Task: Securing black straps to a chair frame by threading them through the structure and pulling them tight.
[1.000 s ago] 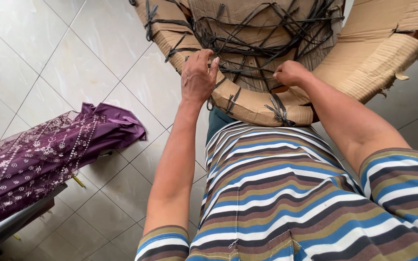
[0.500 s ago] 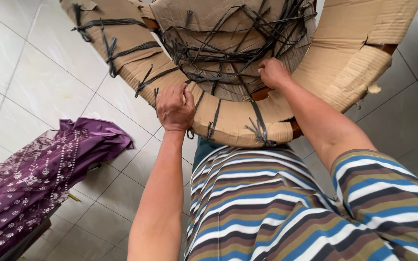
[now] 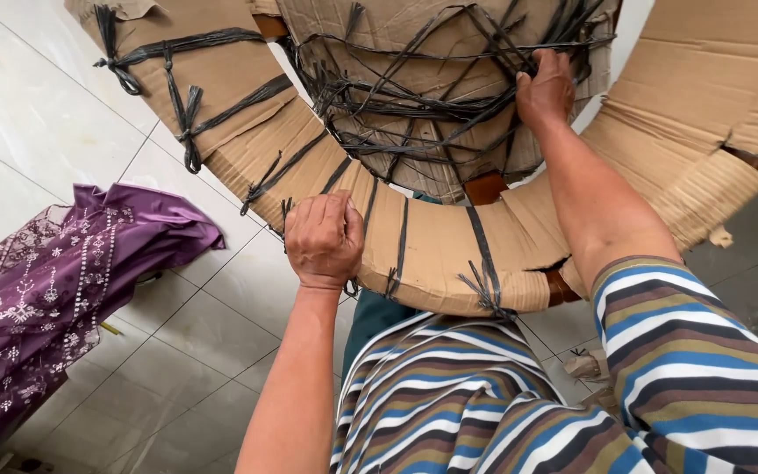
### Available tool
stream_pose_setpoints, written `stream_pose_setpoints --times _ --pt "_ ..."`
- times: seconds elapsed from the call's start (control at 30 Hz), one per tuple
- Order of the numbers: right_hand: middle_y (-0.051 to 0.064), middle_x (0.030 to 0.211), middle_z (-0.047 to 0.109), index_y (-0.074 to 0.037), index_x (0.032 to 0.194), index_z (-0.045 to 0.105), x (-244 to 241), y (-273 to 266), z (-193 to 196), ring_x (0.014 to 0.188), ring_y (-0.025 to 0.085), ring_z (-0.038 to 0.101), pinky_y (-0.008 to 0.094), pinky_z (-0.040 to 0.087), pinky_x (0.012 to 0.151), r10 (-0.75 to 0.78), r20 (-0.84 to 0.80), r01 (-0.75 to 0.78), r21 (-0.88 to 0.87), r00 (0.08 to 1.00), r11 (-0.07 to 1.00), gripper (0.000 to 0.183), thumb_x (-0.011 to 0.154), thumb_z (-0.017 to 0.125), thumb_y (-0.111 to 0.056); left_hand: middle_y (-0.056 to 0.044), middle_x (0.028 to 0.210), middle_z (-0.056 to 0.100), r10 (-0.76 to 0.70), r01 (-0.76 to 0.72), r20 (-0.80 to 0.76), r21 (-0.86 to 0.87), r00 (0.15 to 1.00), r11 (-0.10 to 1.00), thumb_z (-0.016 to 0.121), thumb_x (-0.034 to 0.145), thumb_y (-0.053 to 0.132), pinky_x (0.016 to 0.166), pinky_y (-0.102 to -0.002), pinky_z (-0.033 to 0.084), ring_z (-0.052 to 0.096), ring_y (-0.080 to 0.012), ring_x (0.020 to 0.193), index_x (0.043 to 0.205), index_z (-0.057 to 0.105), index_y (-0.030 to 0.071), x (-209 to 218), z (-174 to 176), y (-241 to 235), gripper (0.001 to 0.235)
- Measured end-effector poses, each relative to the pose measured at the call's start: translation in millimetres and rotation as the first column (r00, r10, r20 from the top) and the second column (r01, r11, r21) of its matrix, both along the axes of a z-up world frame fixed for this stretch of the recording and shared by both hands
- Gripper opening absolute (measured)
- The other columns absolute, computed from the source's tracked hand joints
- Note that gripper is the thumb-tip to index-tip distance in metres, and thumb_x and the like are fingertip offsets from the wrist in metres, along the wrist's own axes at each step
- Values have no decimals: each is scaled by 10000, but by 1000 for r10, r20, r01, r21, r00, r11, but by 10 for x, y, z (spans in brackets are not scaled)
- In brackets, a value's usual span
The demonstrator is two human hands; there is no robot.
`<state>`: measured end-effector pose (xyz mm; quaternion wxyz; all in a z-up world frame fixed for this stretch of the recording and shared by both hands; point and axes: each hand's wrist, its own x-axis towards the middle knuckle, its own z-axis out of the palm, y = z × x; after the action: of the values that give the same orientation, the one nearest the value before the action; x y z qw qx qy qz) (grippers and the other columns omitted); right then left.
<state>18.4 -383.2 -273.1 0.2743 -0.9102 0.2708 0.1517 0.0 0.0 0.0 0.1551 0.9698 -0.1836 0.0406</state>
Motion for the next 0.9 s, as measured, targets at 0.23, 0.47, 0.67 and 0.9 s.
stream_pose_setpoints --times 0.23,0.47,0.67,0.9 --pt "123 1096 489 -143 978 689 88 265 -336 1034 389 482 575 490 756 31 -79 -47 -211 996 976 128 908 761 -222 -57 902 719 -10 10 -37 2 999 1000 646 911 121 755 -378 460 653 -274 804 1004 743 100 -9 -20 15 136" --pt "61 903 755 -175 947 642 266 353 527 838 252 697 457 499 716 -73 59 53 283 996 958 150 1038 637 -295 -15 894 696 9 -8 39 -30 999 1000 638 910 122 759 -370 458 640 -264 809 1016 720 144 -73 -124 46 136" --pt "49 869 696 -130 982 571 356 416 2199 706 131 657 214 513 574 -523 -206 408 860 827 307 122 1089 569 -187 -25 930 737 26 -15 104 -102 994 995 643 890 157 765 -381 468 654 -268 824 976 739 139 -104 -188 103 130" --pt "-82 831 629 -205 1007 612 -91 570 2943 535 -15 428 75 262 445 -605 -394 330 918 691 -221 124 1074 543 -283 -6 694 635 70 -32 173 -214 982 976 687 844 244 756 -356 522 681 -234 727 849 719 189 -82 -214 52 64"
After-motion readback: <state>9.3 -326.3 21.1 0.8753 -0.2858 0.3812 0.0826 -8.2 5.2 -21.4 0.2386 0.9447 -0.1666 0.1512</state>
